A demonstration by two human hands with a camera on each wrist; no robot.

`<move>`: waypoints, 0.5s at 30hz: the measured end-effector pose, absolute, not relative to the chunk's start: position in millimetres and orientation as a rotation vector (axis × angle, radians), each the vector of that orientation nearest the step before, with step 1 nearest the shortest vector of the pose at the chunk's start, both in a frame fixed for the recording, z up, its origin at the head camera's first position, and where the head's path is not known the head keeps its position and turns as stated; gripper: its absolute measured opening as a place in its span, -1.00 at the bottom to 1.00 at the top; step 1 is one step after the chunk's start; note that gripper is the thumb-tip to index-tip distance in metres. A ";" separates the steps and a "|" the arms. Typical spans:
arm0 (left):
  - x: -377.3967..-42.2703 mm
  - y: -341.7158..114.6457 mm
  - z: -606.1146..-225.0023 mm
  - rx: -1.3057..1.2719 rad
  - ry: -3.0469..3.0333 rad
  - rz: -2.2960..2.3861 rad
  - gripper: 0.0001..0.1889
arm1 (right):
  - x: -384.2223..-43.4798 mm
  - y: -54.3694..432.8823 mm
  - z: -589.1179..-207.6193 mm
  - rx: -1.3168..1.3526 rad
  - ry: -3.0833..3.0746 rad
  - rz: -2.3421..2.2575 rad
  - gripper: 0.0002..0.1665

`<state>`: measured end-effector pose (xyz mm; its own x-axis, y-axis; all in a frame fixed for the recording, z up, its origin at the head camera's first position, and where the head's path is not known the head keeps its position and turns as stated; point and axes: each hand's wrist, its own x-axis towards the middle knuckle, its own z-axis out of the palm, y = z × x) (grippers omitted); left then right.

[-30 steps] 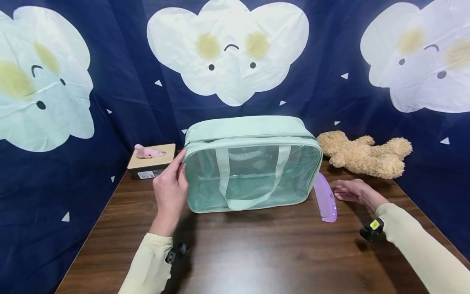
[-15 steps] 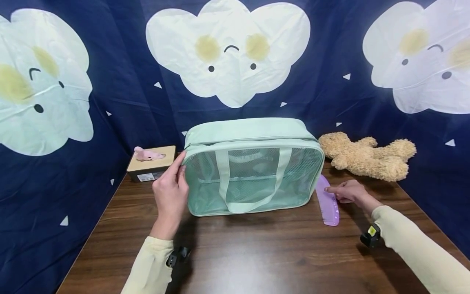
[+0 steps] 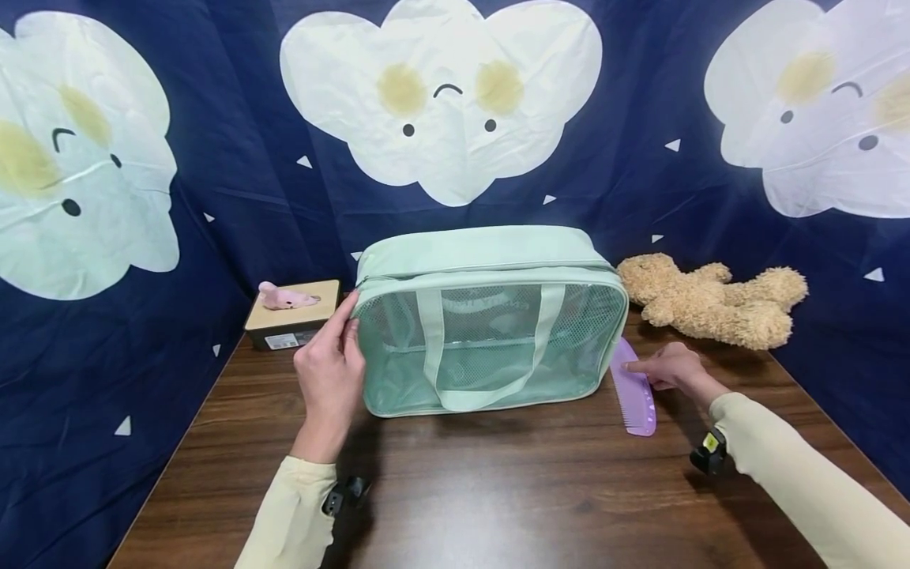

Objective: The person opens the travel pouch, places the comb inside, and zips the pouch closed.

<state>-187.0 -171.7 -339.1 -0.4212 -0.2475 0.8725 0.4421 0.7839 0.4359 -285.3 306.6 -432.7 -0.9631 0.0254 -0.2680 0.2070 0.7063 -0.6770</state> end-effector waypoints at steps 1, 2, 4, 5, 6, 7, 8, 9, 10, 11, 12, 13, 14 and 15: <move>-187.1 -172.0 -339.4 -0.149 -1.861 -0.764 -0.65 | -286.4 305.1 -433.2 0.167 2.726 -1.030 -0.57; -187.2 -172.3 -339.6 -0.149 -1.866 -0.761 -0.65 | -287.5 303.9 -433.5 0.148 2.773 -0.953 -0.56; -187.6 -173.2 -339.9 -0.150 -1.878 -0.758 -0.65 | -289.7 302.2 -433.4 0.123 2.843 -0.815 -0.55; -188.0 -173.9 -340.1 -0.150 -1.885 -0.756 -0.65 | -290.8 301.7 -433.2 0.121 2.850 -0.800 -0.55; -188.4 -174.6 -340.2 -0.151 -1.891 -0.755 -0.65 | -292.0 301.0 -433.2 0.126 2.847 -0.798 -0.56; -188.6 -175.1 -340.0 -0.152 -1.897 -0.751 -0.65 | -292.8 300.5 -432.9 0.133 2.834 -0.819 -0.58; -188.6 -175.4 -339.9 -0.151 -1.898 -0.752 -0.65 | -293.6 300.3 -432.7 0.142 2.814 -0.847 -0.57; -188.5 -175.5 -339.9 -0.151 -1.899 -0.751 -0.65 | -294.3 300.2 -432.7 0.148 2.788 -0.882 -0.58; -188.3 -175.3 -339.9 -0.148 -1.896 -0.756 -0.65 | -294.8 300.0 -432.7 0.153 2.758 -0.924 -0.58; -188.1 -175.1 -339.9 -0.146 -1.893 -0.756 -0.65 | -295.1 300.2 -432.8 0.154 2.727 -0.960 -0.59; -187.7 -174.9 -339.9 -0.145 -1.892 -0.757 -0.65 | -295.2 300.4 -432.9 0.155 2.698 -0.995 -0.59; -187.2 -174.5 -340.0 -0.144 -1.893 -0.753 -0.65 | -295.2 300.9 -432.9 0.153 2.673 -1.026 -0.60; -186.9 -173.9 -340.1 -0.144 -1.888 -0.757 -0.65 | -295.1 301.6 -433.1 0.154 2.653 -1.046 -0.60; -186.6 -173.4 -340.3 -0.145 -1.884 -0.761 -0.65 | -294.7 302.5 -433.1 0.151 2.636 -1.067 -0.61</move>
